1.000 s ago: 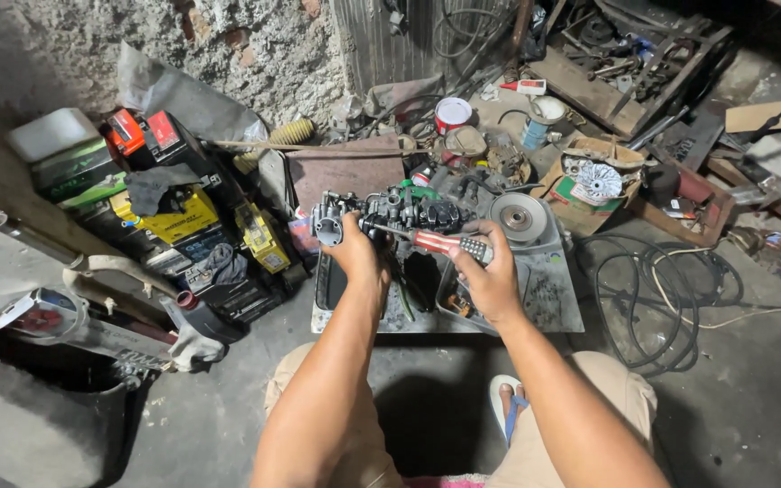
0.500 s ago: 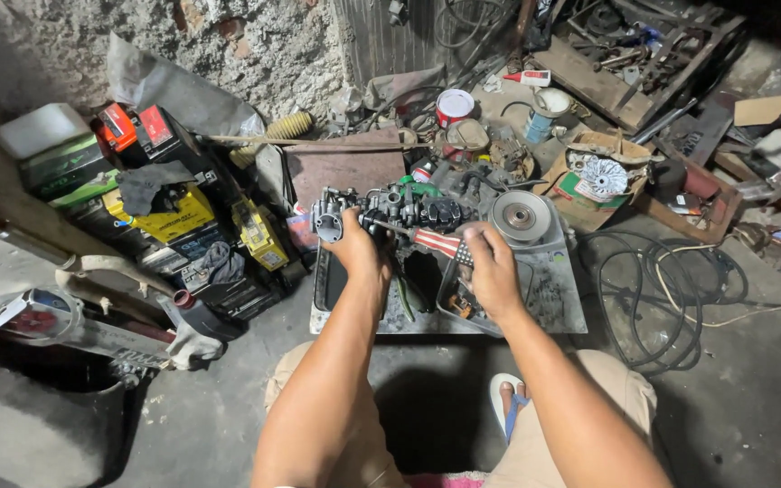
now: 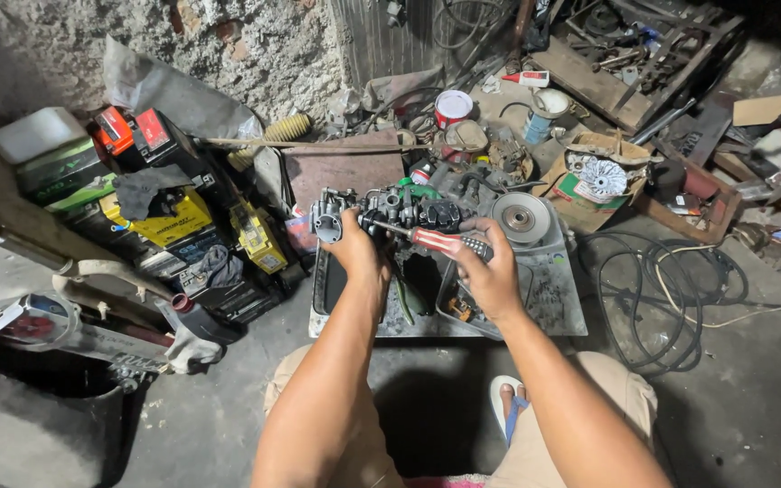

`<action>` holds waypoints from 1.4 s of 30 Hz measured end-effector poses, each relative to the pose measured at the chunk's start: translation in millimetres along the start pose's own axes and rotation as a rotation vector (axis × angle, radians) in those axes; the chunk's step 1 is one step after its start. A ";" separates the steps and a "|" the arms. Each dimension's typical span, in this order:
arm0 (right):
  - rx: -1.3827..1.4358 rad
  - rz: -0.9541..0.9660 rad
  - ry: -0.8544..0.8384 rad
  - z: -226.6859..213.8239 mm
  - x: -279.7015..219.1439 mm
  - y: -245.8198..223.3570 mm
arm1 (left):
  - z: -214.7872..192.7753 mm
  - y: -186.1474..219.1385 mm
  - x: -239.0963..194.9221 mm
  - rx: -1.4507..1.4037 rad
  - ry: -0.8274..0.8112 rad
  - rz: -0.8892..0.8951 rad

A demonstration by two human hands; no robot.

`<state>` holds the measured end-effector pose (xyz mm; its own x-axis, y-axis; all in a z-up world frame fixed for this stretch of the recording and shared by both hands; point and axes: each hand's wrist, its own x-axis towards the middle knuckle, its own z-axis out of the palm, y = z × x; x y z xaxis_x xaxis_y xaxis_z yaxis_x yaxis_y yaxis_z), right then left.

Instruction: Disassembling a motorcycle carburetor body by removing screws with a screwdriver and extracting internal components.

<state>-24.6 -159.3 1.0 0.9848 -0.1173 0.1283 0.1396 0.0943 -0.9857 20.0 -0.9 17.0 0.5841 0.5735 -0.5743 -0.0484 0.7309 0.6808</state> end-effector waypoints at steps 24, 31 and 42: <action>-0.079 0.139 0.026 -23.3 14.4 58.9 | -2.6 -2.9 -7.2 0.034 -0.002 0.041; -0.047 0.083 0.023 -6.3 -7.0 10.2 | -11.9 10.8 -37.6 0.098 -0.010 0.126; 0.056 0.103 0.016 -6.3 -9.5 20.6 | -12.8 11.1 -37.6 0.188 0.036 0.127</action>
<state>-31.8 -162.5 -21.2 0.9925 -0.1197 0.0249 0.0442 0.1616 -0.9859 -12.9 -9.7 40.3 0.5537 0.6718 -0.4920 0.0338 0.5723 0.8194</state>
